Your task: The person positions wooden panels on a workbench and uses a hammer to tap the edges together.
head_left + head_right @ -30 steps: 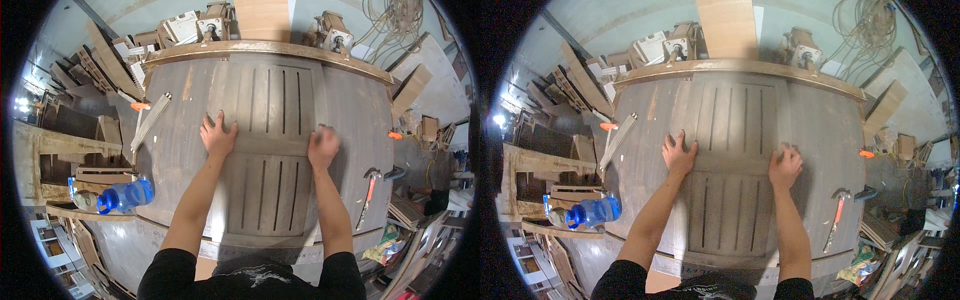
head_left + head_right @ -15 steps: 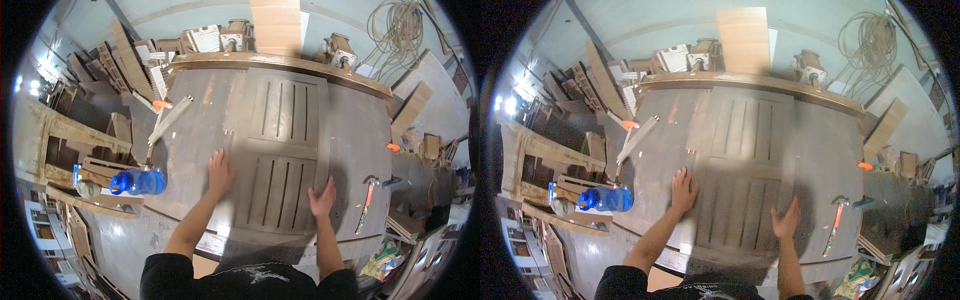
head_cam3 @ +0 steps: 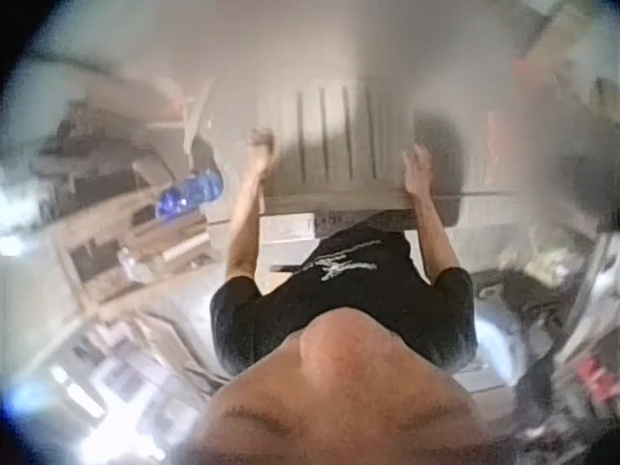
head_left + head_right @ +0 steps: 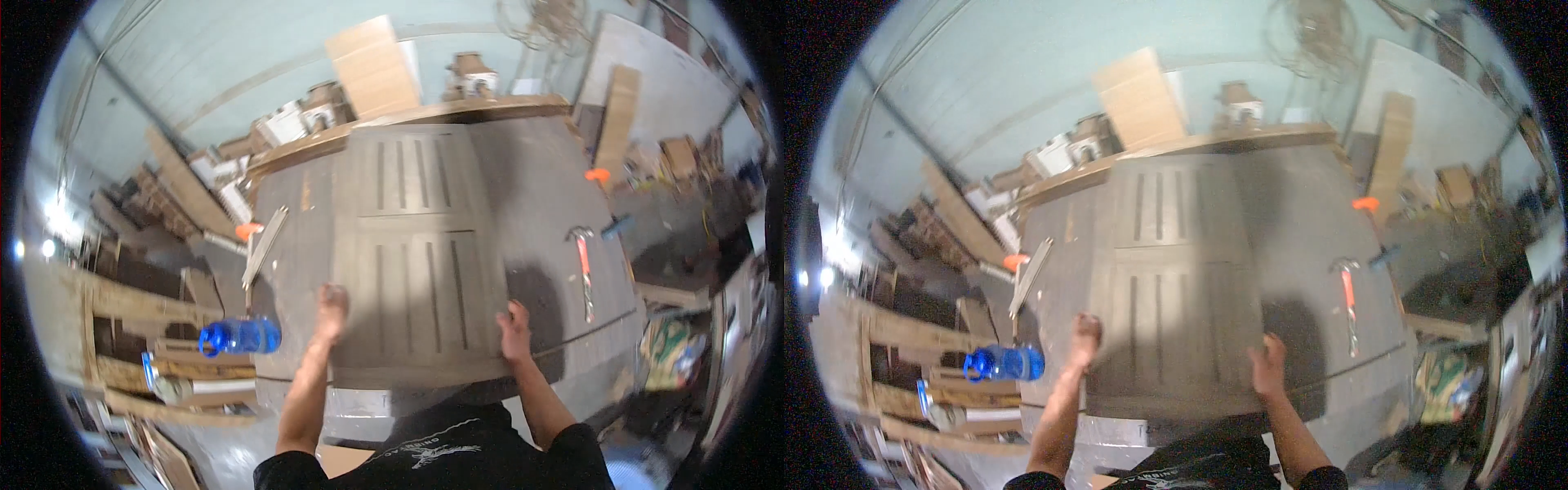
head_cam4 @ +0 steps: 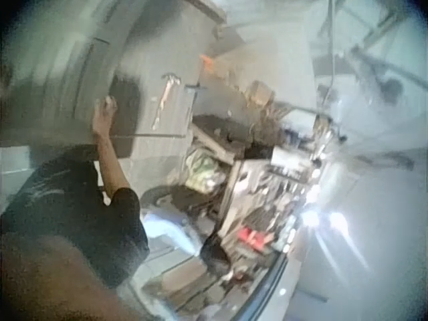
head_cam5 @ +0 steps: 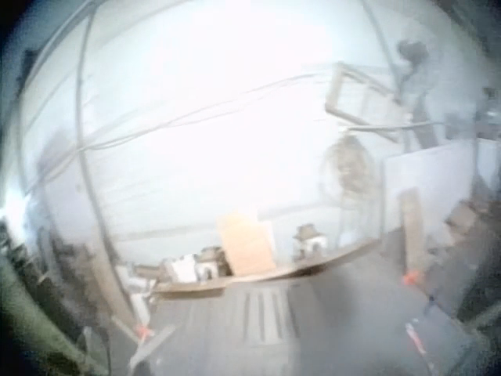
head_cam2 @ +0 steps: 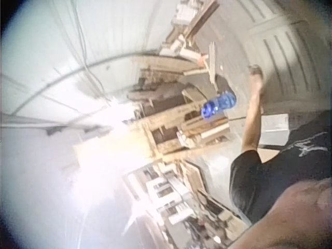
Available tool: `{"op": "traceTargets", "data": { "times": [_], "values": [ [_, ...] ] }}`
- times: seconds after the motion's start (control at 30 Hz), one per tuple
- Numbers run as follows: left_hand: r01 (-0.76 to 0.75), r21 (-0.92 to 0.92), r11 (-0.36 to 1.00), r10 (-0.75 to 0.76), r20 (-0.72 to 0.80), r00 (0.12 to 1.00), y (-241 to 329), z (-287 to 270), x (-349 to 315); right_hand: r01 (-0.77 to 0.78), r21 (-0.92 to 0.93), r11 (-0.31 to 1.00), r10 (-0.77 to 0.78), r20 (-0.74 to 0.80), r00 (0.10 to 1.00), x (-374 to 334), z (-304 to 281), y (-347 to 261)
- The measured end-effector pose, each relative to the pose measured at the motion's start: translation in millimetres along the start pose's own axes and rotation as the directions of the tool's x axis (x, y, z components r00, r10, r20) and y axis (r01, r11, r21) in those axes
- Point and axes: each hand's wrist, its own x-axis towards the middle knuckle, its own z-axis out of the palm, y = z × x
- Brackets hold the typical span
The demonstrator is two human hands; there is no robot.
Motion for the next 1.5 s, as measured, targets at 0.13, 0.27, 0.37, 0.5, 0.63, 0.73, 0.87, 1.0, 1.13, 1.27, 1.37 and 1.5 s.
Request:
{"op": "traceTargets", "data": {
  "times": [0.13, 0.27, 0.37, 0.5, 0.63, 0.73, 0.87, 1.0, 1.13, 1.27, 1.37, 1.5],
  "values": [
    [0.083, 0.205, 0.975, -0.081, -0.020, 0.997, 156, -97, 54, 0.205, -0.270, 0.941, -0.187, 0.091, 0.978, -8, -5, -2],
    [-0.180, 0.376, 0.909, 0.210, -0.042, 0.977, 234, -161, 66, 0.279, -0.580, 0.765, -0.512, -0.285, 0.810, 77, -89, 18],
    [-0.269, 0.401, 0.875, 0.306, -0.028, 0.952, 289, -184, 47, -0.236, -0.569, 0.788, -0.126, -0.524, 0.843, 99, -153, 42],
    [-0.303, 0.541, 0.784, 0.330, 0.050, 0.943, 306, -191, 28, -0.263, -0.527, 0.808, 0.092, -0.328, 0.940, 107, -196, 87],
    [-0.335, 0.593, 0.732, 0.360, 0.080, 0.930, 295, -194, 18, -0.210, -0.380, 0.901, 0.152, -0.177, 0.972, 104, -205, 51],
    [-0.360, 0.581, 0.730, 0.379, 0.094, 0.920, 291, -196, 19, -0.286, -0.029, 0.958, 0.274, -0.211, 0.938, 80, -204, 33],
    [-0.430, 0.484, 0.762, 0.408, 0.158, 0.899, 296, -194, 39, -0.055, 0.164, 0.985, 0.073, -0.101, 0.992, 28, -192, -108],
    [-0.518, 0.424, 0.743, 0.468, 0.225, 0.855, 330, -158, 71, 0.138, -0.024, 0.990, -0.135, 0.090, 0.987, -8, -165, -264],
    [-0.509, 0.509, 0.695, 0.474, 0.208, 0.855, 340, -138, 70, 0.628, -0.332, 0.703, -0.589, 0.222, 0.777, -7, -124, -347],
    [-0.482, 0.505, 0.716, 0.417, 0.246, 0.875, 344, -144, 61, 0.596, -0.467, 0.653, -0.416, 0.437, 0.797, -10, -91, -392],
    [-0.456, 0.468, 0.757, 0.360, 0.283, 0.889, 350, -142, 64, 0.626, -0.488, 0.608, -0.417, 0.475, 0.775, -9, -89, -410],
    [-0.417, 0.455, 0.786, 0.350, 0.229, 0.908, 346, -143, 61, 0.739, -0.305, 0.601, -0.734, 0.156, 0.661, -6, -89, -433]
  ]
}}
